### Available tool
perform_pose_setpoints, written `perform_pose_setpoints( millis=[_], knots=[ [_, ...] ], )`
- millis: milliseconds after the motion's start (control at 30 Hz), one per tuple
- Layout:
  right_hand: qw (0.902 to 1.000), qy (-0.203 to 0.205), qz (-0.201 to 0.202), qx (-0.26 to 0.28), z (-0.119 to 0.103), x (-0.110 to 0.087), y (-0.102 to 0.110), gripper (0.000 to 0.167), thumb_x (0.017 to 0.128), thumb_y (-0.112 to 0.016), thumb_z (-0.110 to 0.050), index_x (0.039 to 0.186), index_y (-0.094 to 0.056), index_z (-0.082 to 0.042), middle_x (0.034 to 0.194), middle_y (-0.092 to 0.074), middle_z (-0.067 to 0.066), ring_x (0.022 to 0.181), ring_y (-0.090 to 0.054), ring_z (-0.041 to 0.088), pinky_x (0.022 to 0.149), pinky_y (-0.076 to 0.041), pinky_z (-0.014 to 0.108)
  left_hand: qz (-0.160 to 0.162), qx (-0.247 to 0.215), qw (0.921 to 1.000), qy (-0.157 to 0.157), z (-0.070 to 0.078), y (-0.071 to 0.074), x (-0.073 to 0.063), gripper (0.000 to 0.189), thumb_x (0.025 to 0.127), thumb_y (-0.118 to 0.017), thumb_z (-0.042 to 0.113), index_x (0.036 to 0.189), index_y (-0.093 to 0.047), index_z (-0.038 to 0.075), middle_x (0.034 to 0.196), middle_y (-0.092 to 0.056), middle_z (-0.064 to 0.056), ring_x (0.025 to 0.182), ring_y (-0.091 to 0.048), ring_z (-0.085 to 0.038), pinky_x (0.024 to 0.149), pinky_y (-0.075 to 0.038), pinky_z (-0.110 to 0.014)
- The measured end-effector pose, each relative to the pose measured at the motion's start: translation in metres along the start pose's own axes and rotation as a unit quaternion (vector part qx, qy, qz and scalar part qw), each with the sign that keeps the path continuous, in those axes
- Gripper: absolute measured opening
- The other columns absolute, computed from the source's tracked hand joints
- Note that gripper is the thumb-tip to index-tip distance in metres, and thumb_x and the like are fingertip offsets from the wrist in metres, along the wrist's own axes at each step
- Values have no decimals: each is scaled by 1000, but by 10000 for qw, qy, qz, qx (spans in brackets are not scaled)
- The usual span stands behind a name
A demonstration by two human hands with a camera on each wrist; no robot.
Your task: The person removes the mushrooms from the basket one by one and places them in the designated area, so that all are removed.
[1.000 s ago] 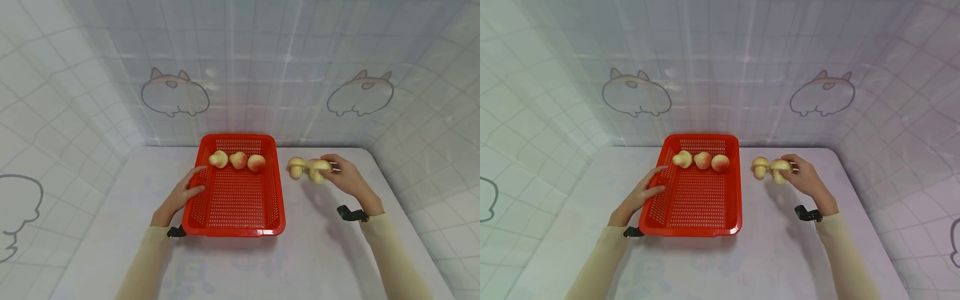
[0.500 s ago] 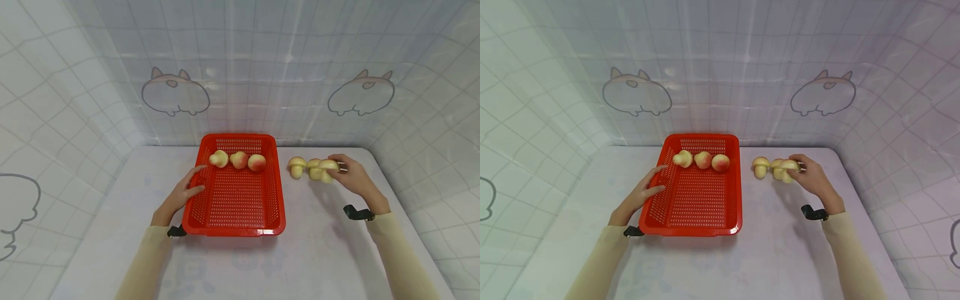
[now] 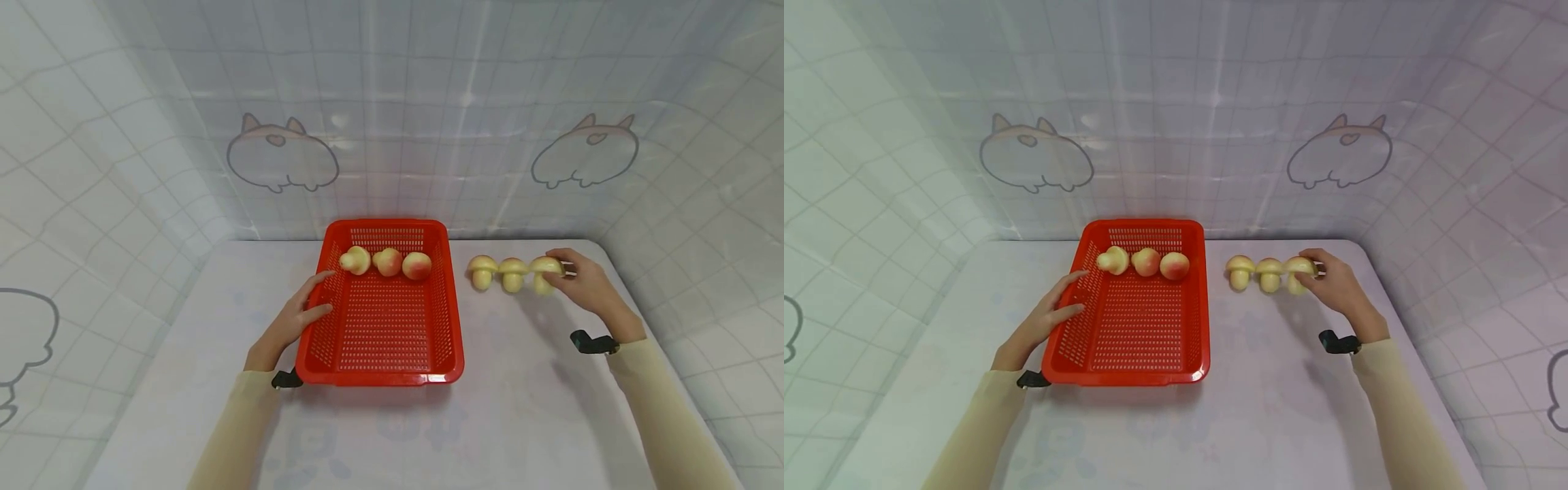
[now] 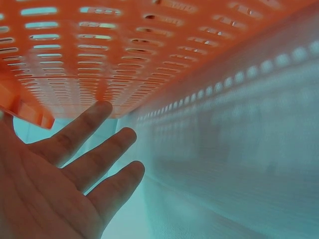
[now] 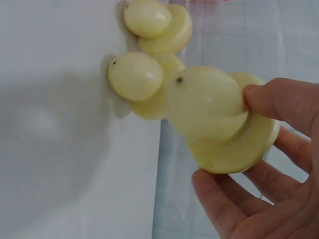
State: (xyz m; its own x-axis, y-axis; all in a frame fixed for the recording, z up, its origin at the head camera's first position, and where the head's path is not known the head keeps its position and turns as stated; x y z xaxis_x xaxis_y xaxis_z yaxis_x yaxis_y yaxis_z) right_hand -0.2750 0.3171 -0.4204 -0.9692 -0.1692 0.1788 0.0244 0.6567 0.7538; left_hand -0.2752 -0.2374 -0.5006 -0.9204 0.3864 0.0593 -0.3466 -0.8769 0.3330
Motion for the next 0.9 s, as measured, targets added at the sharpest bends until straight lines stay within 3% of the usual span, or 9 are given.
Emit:
perform_pose_setpoints(
  millis=[567, 900],
  knots=[
    [9991, -289, -109, -278, 19, 0, 1, 48, 101, -66, -20, 142, -53, 2, 138, -57, 30, 122, -60, 54, 74, -45, 10, 12, -54, 10000, 24, 5, -2, -2, 62, 104, -56, 13, 160, -29, 15, 145, -45, -27, 113, -62, -43, 87, -61, -39],
    [9990, -334, -177, -222, 23, 5, -3, 49, 100, -66, -19, 142, -52, 5, 138, -56, 32, 120, -59, 54, 76, -48, 14, 58, 8, 9998, 164, 5, -2, -4, 63, 103, -57, 16, 160, -30, 19, 146, -45, -25, 114, -62, -41, 87, -61, -41]
  ],
)
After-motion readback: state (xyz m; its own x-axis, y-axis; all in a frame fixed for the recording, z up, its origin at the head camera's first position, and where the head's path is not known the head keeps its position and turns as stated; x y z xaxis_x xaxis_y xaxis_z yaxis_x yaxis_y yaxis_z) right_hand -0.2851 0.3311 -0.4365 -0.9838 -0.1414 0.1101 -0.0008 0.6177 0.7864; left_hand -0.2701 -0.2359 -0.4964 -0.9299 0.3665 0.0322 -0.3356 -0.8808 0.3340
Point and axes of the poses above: each hand's wrist, its own x-axis towards the middle knuckle, its own y-axis out of the back of the hand, z = x × y, the point moved 3 cm from there along x, towards the middle knuckle
